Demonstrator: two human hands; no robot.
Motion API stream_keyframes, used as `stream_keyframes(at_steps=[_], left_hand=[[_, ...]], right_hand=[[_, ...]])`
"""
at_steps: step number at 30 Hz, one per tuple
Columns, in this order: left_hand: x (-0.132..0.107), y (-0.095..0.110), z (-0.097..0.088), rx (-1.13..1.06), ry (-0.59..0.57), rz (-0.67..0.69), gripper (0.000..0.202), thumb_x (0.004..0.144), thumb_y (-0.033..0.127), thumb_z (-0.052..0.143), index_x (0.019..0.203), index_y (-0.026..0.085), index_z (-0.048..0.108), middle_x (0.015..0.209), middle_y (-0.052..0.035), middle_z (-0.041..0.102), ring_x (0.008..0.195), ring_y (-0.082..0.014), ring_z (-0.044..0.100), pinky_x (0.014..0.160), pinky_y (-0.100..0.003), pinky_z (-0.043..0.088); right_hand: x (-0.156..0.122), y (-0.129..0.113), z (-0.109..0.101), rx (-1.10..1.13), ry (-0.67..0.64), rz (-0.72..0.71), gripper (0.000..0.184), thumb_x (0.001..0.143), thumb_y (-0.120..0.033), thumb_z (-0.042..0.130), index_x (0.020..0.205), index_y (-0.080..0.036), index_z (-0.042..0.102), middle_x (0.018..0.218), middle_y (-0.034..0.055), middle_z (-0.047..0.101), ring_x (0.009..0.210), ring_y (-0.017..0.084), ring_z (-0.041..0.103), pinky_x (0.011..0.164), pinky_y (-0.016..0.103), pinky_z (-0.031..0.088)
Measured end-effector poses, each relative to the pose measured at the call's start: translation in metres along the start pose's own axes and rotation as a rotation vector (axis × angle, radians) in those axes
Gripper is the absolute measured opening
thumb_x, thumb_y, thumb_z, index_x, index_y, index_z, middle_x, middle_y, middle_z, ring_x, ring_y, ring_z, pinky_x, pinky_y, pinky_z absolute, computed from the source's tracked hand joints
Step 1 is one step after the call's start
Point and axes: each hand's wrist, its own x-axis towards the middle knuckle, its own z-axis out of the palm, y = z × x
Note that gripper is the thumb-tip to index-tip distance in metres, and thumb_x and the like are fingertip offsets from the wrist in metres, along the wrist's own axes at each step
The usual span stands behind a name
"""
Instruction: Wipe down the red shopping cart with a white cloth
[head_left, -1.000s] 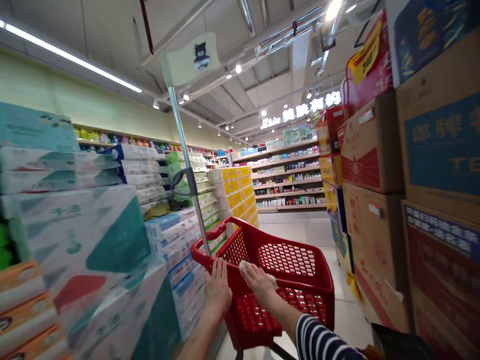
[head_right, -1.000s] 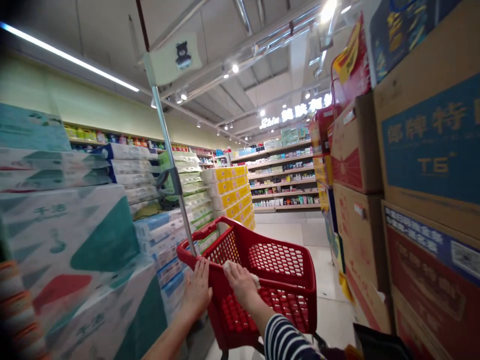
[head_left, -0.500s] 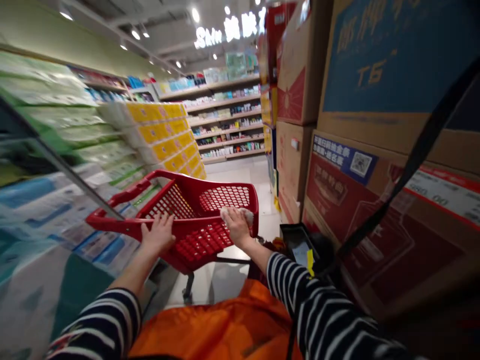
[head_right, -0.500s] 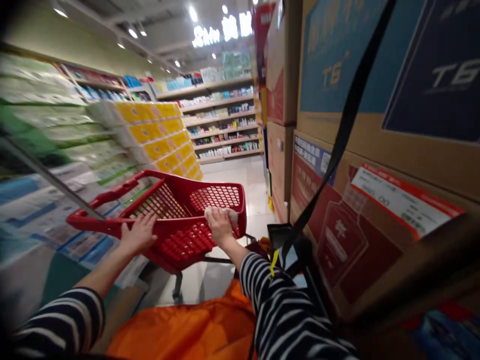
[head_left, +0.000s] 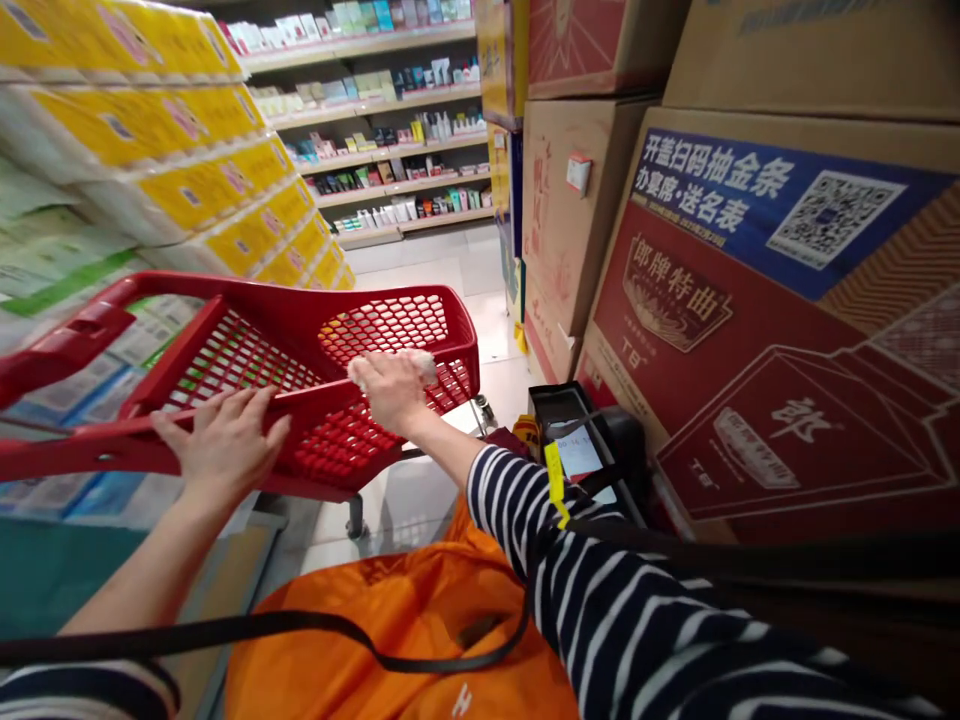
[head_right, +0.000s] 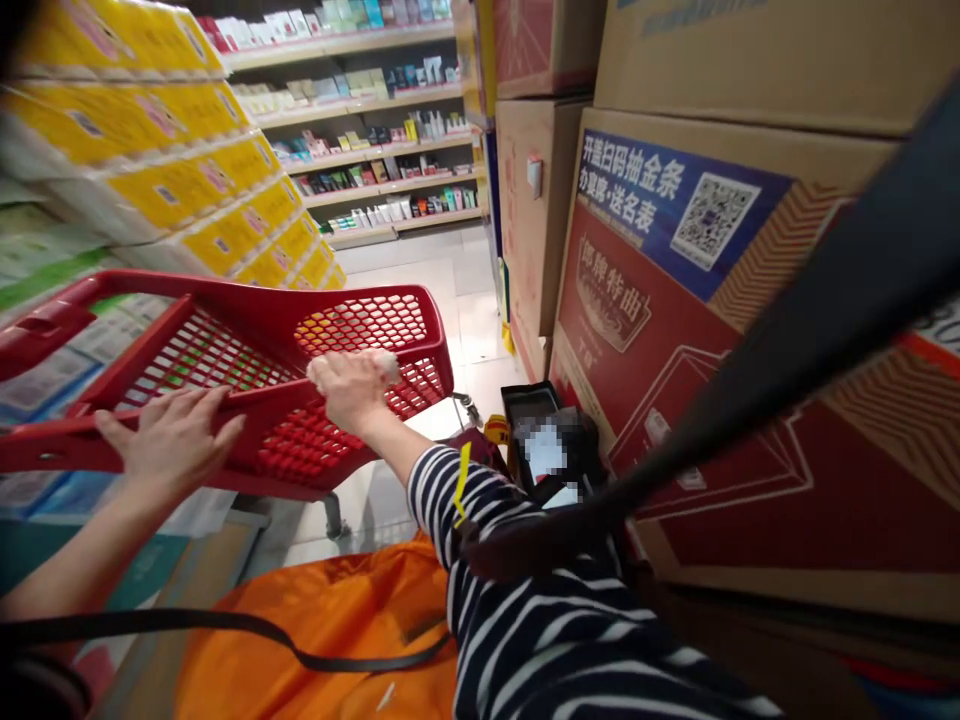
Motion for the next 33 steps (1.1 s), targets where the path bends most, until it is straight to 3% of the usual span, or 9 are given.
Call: stream_keyframes(at_steps=[5,9,14,16,22,25,29,31,33], left_hand=[[-0.001,0.006,-0.002,0.001,-0.003,0.021,0.051,0.084,0.043,0.029,0.124,0.016,0.044,0.125,-0.0121,0.051,0.119,-0.0265,0.036,0.099,-0.067,0.005],[-0.005,0.008,-0.004,0.011,-0.001,0.026,0.051,0.084,0.041,0.03,0.126,0.016,0.042,0.127,-0.0128,0.048,0.12,-0.027,0.034,0.098,-0.068,0.008],[-0.013,0.02,-0.01,0.01,-0.007,0.04,0.052,0.083,0.037,0.033,0.129,0.014,0.038,0.13,-0.0134,0.046,0.122,-0.027,0.032,0.099,-0.067,0.005],[-0.018,0.025,-0.013,0.005,-0.002,0.041,0.053,0.083,0.036,0.034,0.131,0.014,0.035,0.132,-0.0132,0.044,0.124,-0.027,0.03,0.099,-0.066,0.003],[-0.035,0.032,-0.025,-0.049,-0.003,0.045,0.055,0.079,0.03,0.04,0.13,0.011,0.034,0.135,-0.0138,0.042,0.128,-0.0248,0.028,0.104,-0.06,0.0],[-0.04,0.03,-0.029,-0.05,-0.04,0.054,0.056,0.077,0.028,0.039,0.13,0.012,0.035,0.138,-0.0138,0.038,0.13,-0.0255,0.025,0.106,-0.058,-0.002],[-0.04,0.033,-0.03,-0.056,-0.089,0.045,0.059,0.076,0.029,0.037,0.133,0.012,0.033,0.14,-0.0134,0.036,0.132,-0.0282,0.023,0.105,-0.059,-0.004],[-0.038,0.037,-0.031,-0.058,-0.106,0.032,0.062,0.076,0.03,0.038,0.134,0.012,0.032,0.14,-0.0134,0.036,0.132,-0.0296,0.022,0.105,-0.06,-0.003],[-0.036,0.042,-0.031,-0.053,-0.121,0.021,0.065,0.075,0.032,0.04,0.135,0.011,0.031,0.14,-0.0138,0.036,0.132,-0.031,0.022,0.105,-0.061,-0.002]], right_hand=[[0.0,-0.023,0.008,0.016,-0.013,-0.038,0.039,0.086,-0.027,0.044,0.125,-0.019,0.044,0.132,0.0054,0.043,0.119,0.022,0.034,0.106,0.042,0.016],[-0.011,0.009,-0.003,-0.012,-0.004,0.012,0.039,0.087,-0.028,0.042,0.124,-0.019,0.046,0.133,0.0049,0.042,0.121,0.023,0.032,0.107,0.043,0.013],[-0.018,0.05,-0.024,-0.04,0.081,0.225,0.037,0.085,-0.023,0.044,0.122,-0.017,0.048,0.13,0.0077,0.044,0.119,0.024,0.034,0.105,0.043,0.015],[-0.016,0.045,-0.025,-0.009,0.093,0.253,0.037,0.086,-0.021,0.042,0.122,-0.015,0.046,0.125,0.0092,0.047,0.116,0.022,0.037,0.103,0.04,0.02],[-0.011,0.003,-0.015,0.106,-0.042,-0.004,0.026,0.086,-0.018,0.04,0.109,-0.016,0.051,0.111,0.0074,0.054,0.103,0.019,0.044,0.095,0.034,0.028],[-0.017,0.017,-0.022,0.059,-0.02,0.047,0.02,0.087,-0.019,0.041,0.102,-0.018,0.054,0.114,0.0068,0.052,0.106,0.02,0.041,0.096,0.036,0.025],[-0.022,0.049,-0.039,-0.005,0.086,0.273,0.022,0.086,-0.018,0.042,0.104,-0.018,0.054,0.119,0.0079,0.048,0.112,0.022,0.035,0.1,0.041,0.019],[-0.019,0.043,-0.038,-0.003,0.084,0.3,0.022,0.087,-0.019,0.04,0.103,-0.017,0.055,0.114,0.0089,0.05,0.108,0.022,0.038,0.098,0.039,0.022],[-0.015,0.019,-0.029,0.019,0.045,0.199,0.021,0.088,-0.022,0.041,0.102,-0.017,0.056,0.107,0.0078,0.053,0.103,0.02,0.041,0.096,0.036,0.026]])
